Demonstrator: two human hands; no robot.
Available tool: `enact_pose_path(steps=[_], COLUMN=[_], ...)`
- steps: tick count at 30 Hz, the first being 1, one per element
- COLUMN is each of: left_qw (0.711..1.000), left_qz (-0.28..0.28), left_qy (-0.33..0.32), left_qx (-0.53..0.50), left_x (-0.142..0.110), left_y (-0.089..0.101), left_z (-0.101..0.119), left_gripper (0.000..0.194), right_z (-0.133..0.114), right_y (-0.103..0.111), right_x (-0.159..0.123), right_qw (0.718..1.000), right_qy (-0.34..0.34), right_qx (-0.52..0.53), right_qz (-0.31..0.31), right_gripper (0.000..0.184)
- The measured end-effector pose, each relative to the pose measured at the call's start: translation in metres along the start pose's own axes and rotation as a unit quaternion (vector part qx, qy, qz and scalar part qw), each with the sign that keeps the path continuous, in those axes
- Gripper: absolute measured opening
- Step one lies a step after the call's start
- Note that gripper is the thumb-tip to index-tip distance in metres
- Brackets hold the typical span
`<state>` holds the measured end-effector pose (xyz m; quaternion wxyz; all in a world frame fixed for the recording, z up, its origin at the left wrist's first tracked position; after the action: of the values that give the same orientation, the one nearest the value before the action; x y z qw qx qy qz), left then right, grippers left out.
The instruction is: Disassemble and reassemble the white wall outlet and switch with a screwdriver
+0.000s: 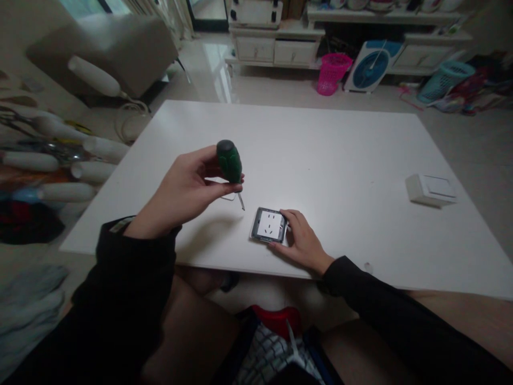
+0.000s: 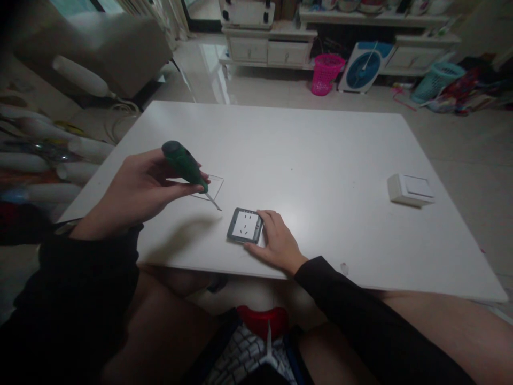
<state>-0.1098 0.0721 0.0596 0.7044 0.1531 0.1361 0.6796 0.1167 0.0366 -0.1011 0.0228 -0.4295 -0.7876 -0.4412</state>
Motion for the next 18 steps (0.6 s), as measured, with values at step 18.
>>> enact_pose_path(steps=[18], left_qw=[0.994], left_qz=[0.072], left_qy=[-0.017], left_qx=[-0.083], left_x=[-0.012], left_y=[-0.019], left_z=[0.005], left_gripper=[0.041], right_z=[0.002], right_y=[0.002], right_x=[-0.004], right_qw=[0.999], right_qy=[0.021], right_qx=[0.018], right_qz=[0.025], right_gripper=[0.076])
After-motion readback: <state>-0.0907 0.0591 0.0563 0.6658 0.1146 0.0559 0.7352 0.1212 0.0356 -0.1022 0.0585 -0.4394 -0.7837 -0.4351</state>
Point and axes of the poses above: each hand's wrist, its own x-axis towards the middle knuckle, its own y-axis out of the back of the hand, z = x × y, the point moved 8 cm from there along x, towards the middle knuckle, and after that the axes turned 13 degrees about y, right-handed, at the moved point
